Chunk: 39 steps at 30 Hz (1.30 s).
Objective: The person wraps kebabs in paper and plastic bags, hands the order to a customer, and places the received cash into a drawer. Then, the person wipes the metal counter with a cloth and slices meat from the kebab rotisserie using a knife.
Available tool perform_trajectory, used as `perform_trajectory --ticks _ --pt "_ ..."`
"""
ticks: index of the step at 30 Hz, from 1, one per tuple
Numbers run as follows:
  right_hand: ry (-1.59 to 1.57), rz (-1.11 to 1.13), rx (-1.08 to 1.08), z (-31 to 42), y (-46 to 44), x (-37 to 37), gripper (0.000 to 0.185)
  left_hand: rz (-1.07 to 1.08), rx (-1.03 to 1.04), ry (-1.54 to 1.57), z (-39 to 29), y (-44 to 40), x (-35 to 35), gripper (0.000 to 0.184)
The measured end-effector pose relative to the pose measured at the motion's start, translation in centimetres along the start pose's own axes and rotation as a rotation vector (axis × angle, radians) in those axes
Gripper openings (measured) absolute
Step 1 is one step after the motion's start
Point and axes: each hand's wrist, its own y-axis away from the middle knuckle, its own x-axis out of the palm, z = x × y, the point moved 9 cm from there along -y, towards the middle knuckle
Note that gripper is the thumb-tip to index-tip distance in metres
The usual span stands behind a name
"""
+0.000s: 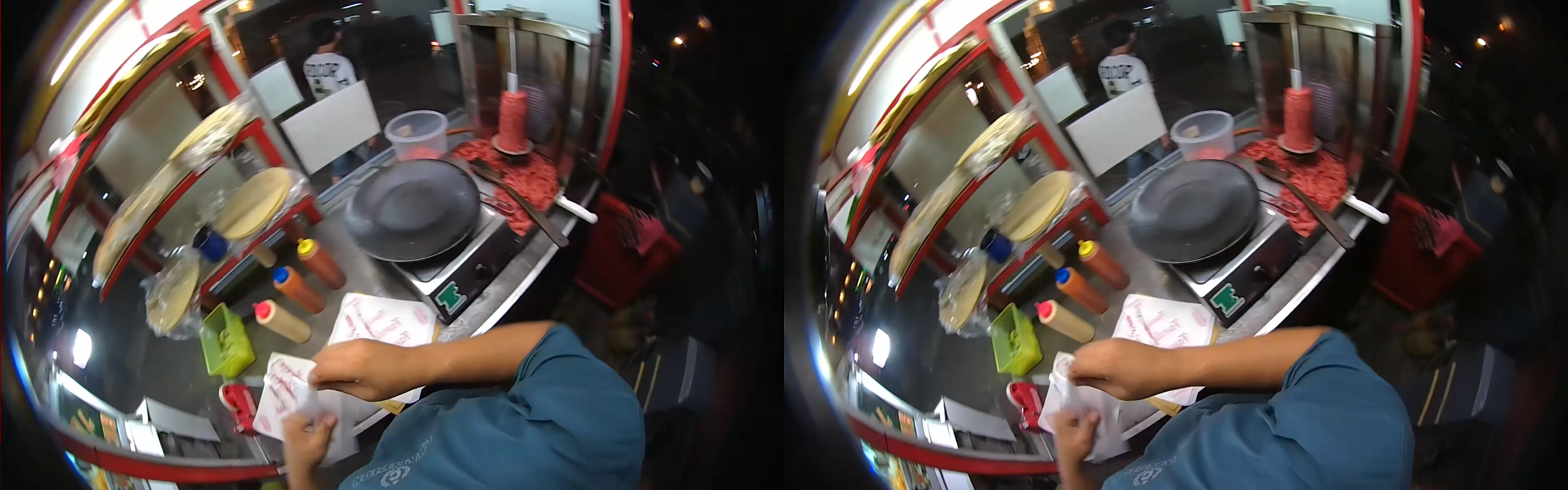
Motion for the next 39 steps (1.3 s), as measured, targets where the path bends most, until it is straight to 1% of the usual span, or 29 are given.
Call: perform_trajectory --ticks 1,2,4,6,7,8,9,11,13,14,15,17,19,20,21,22,23,24,26,27,30,32,33,34,35,36,37,38,39 --pt "-0.069 -0.05 0.045 -1.5 1.4 0.0 0.014 0.173 -0.225 -0.066 4.8 1.5 3.6 0.046" --pt "-0.142 -0.091 0.08 -2.5 3.2 -0.2 0.014 0.227 -0.196 0.21 4.2 1.2 5.7 0.046" --pt "-0.171 -0.267 0.354 -5.0 6.8 -1.8 0.015 0.158 -0.053 0.244 2.2 0.9 6.0 0.034" --pt "-0.26 -0.383 0.701 -7.8 10.4 -3.7 0.015 0.075 -0.036 0.133 4.6 1.8 4.6 0.021" --pt "-0.32 -0.441 0.789 -8.7 11.7 -4.6 0.017 0.146 -0.314 0.367 10.1 3.5 5.2 0.021" --pt "-0.294 -0.445 0.737 -9.0 11.9 -4.7 0.018 0.004 -0.225 0.696 10.7 3.8 3.7 0.026" --pt "-0.269 -0.451 0.686 -9.4 12.2 -4.1 0.018 -0.257 0.006 0.902 11.4 3.5 2.0 0.036" --pt "-0.128 -0.465 0.573 -10.1 12.5 -2.9 0.019 -0.586 -0.308 1.346 8.8 1.2 3.0 0.037" --pt "-0.208 -0.493 0.704 -12.2 12.2 -2.7 0.018 -0.471 -0.305 1.503 6.6 0.5 5.1 0.033" --pt "-0.239 -0.508 0.761 -13.4 11.9 -2.9 0.018 -0.27 -0.416 1.319 9.3 1.1 6.8 0.037" --pt "-0.165 -0.583 0.715 -14.0 11.3 -3.8 0.017 -0.057 -0.481 1.119 10.0 0.8 8.0 0.047" --pt "-0.017 -0.72 0.632 -14.5 11.2 -4.9 0.016 -0.207 -0.721 0.98 10.8 2.0 9.4 0.059" --pt "0.178 -0.517 0.385 -12.2 10.2 -2.5 0.015 -0.407 -0.583 1.181 9.4 1.5 10.2 0.068" --pt "0.27 -0.413 0.256 -10.8 9.9 -0.6 0.015 -0.346 -0.57 1.231 7.9 1.6 11.4 0.074" --pt "0.242 -0.121 0.324 -9.8 9.3 2.6 0.016 -0.285 -0.558 1.282 6.1 1.9 12.7 0.08" --pt "0.076 0.0 0.325 -8.1 9.0 4.5 0.017 -0.197 -0.586 1.367 6.1 2.9 13.9 0.088" --pt "-0.157 -0.013 0.313 -9.0 9.6 6.2 0.016 -0.106 -0.62 1.445 6.0 4.0 15.1 0.096" --pt "-0.397 -0.023 0.295 -9.2 9.2 7.2 0.016 -0.103 -0.604 1.484 6.0 4.5 14.5 0.097" --pt "-0.449 -0.035 0.233 -8.7 8.9 5.2 0.014 -0.139 -0.595 1.546 6.6 5.6 12.4 0.098" --pt "-0.602 0.019 0.307 -8.7 8.8 4.7 0.011 -0.203 -0.607 1.432 9.0 6.7 10.4 0.097" --pt "-0.318 0.15 0.295 -6.9 7.8 5.7 0.017 -0.406 -0.667 1.246 14.4 9.5 7.3 0.096" --pt "-0.181 0.17 0.352 -6.0 6.8 7.1 0.018 -0.445 -0.651 1.298 8.8 6.5 7.3 0.095" --pt "-0.122 0.165 0.328 -6.0 6.3 8.5 0.02 -0.36 -0.623 1.39 7.9 7.0 9.4 0.096" --pt "-0.212 0.164 0.319 -6.1 6.2 9.5 0.02 -0.265 -0.591 1.481 7.8 7.5 11.7 0.097" --pt "-0.299 0.158 0.313 -6.1 5.9 10.2 0.021 -0.202 -0.696 1.629 7.4 7.4 13.0 0.086" --pt "-0.382 0.15 0.306 -6.2 5.3 10.5 0.021 -0.242 -0.614 1.521 7.4 6.8 11.7 0.075" --pt "-0.291 0.146 0.255 -5.9 5.2 9.3 0.02 -0.277 -0.535 1.411 7.4 6.1 10.3 0.063" --pt "-0.364 0.185 0.242 -5.7 5.3 8.3 0.018 -0.306 -0.459 1.3 6.9 5.2 8.8 0.052" --pt "-0.436 0.22 0.231 -5.5 5.7 7.0 0.016 -0.385 -0.46 1.498 13.1 8.1 9.7 0.025"
